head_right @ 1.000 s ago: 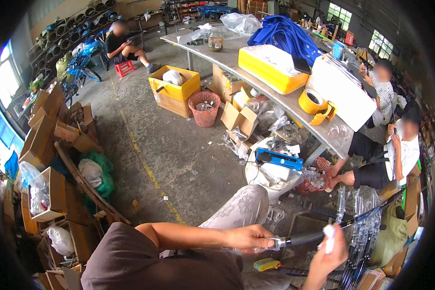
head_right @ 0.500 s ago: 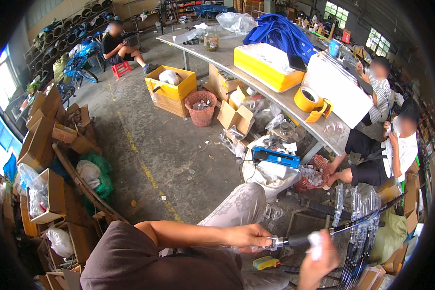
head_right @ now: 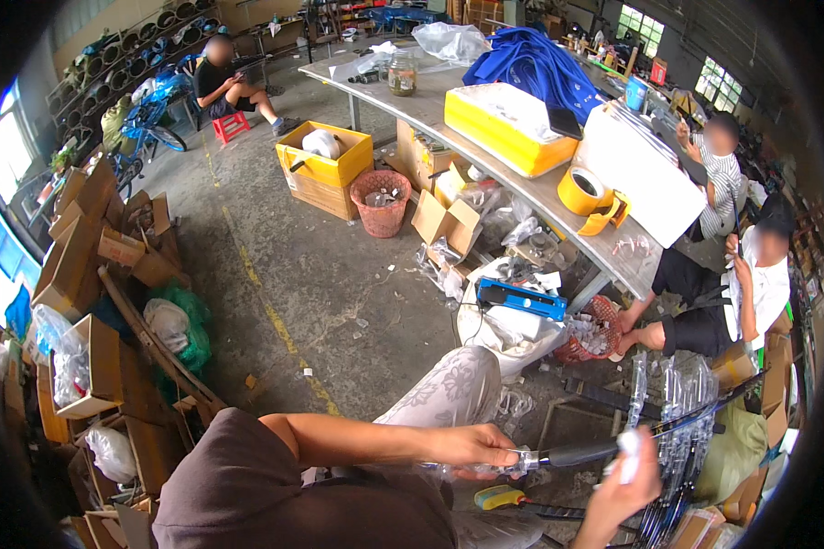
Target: The person sits on the floor in a workshop and wipes the handle of a fishing rod with a white cloth. They repeatedly rub the handle and then wrap it in plastic film. The person places the wrapped rod on a rack and picks up another rod to repeat the process.
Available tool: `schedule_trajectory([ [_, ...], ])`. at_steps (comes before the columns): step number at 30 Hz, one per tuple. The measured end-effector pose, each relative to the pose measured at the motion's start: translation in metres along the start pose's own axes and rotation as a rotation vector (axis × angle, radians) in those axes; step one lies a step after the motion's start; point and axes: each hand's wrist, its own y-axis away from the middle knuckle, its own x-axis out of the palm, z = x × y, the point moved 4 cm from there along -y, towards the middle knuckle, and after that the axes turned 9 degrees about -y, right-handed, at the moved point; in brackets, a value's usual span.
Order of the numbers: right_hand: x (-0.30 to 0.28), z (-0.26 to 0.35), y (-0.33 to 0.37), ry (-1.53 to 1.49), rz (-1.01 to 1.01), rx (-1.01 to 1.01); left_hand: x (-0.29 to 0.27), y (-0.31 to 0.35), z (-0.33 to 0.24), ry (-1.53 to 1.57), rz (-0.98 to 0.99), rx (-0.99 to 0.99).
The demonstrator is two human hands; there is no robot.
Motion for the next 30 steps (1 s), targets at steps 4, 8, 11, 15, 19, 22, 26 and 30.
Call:
schedule_trajectory([
  [4, -0.011, 0.002, 0.006, -0.005, -0.003, -0.108, -0.001, -0.002, 0.000, -0.040, 0.036, 0.018],
  [8, 0.001, -0.002, 0.017, 0.111, 0.094, -0.133, 0.002, -0.004, 0.000, -0.021, 0.038, -0.015],
  [11, -0.018, -0.013, 0.007, 0.110, -0.036, 0.007, 0.002, -0.003, 0.004, -0.012, 0.021, -0.024],
  [15, -0.003, -0.008, 0.026, 0.147, 0.117, -0.132, 0.002, -0.002, 0.003, -0.001, 0.024, -0.008],
  [19, -0.004, -0.009, 0.021, 0.083, 0.041, 0.006, 0.004, -0.002, 0.007, 0.003, 0.016, -0.016],
  [22, -0.024, -0.013, 0.014, 0.122, -0.127, -0.010, 0.003, -0.002, 0.007, -0.052, 0.043, -0.006],
  [26, -0.007, 0.011, 0.031, 0.082, 0.164, -0.184, 0.009, -0.004, 0.003, -0.043, 0.071, -0.039],
  [30, -0.037, -0.017, 0.016, 0.148, -0.122, 0.041, 0.011, -0.006, 0.005, -0.020, 0.071, -0.058],
])
